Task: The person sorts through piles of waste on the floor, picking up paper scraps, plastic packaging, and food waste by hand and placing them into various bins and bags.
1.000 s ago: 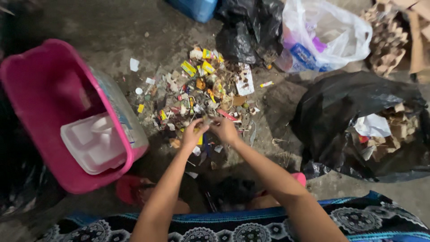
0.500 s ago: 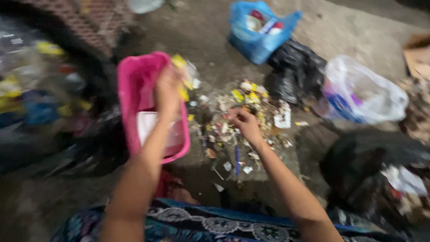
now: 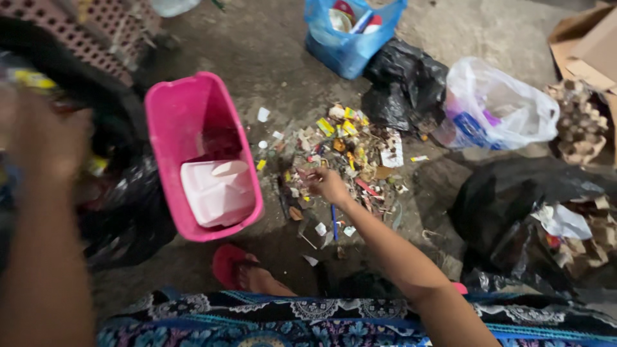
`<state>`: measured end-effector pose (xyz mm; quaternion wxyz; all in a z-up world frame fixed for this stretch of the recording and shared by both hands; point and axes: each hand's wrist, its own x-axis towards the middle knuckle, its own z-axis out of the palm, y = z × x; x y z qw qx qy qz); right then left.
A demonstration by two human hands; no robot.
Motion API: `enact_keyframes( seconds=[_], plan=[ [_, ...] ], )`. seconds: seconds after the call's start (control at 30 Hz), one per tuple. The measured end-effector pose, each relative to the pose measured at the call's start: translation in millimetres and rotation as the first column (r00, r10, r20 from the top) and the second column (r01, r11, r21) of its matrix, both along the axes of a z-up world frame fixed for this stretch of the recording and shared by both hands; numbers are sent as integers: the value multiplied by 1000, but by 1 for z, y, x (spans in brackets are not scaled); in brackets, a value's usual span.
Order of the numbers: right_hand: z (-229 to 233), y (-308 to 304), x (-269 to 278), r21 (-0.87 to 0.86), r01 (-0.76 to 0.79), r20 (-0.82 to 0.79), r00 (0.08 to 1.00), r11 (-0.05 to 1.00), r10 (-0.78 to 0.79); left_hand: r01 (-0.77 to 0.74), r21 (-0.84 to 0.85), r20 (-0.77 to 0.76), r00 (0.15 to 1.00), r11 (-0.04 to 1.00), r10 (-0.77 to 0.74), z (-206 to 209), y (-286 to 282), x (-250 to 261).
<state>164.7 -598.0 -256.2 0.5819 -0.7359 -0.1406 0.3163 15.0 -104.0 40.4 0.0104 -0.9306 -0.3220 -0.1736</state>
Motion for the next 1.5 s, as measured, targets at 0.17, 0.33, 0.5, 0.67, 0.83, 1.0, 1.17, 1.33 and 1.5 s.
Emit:
enact_keyframes(
  seconds=[0.17,0.33,0.5,0.67,0.83,1.0,1.17,1.33,1.5],
  plan=[
    [10,-15,2,-431,62,234,971,900,45,468,689,-324,882,553,-342,-43,-194,117],
    [-7,-30,82,-262,419,588,783,869,-201,673,-400,-12,674,622,-738,-177,-326,169],
    [-23,-60,170,-409,433,707,707,803,-20,562,-497,-176,680,660,-712,-314,-353,227],
    [-45,-58,220,-607,210,680,637,766,364,525,-512,-232,678,680,-697,-378,-378,278],
    [-68,-44,232,-761,26,426,774,648,469,520,-459,-183,738,720,-649,-428,-392,314],
    [-78,-52,225,-704,159,501,801,692,327,544,-379,-219,733,749,-643,-449,-389,333],
    [-71,-75,253,-421,501,830,548,756,99,550,-273,-230,759,789,-609,-430,-378,333],
    [-105,-69,308,46,566,147,811,823,-566,472,-362,48,870,804,-490,-399,-372,345],
    [-124,-58,315,-408,186,523,850,894,62,564,-255,180,826,785,-535,-404,-369,367]
  ],
)
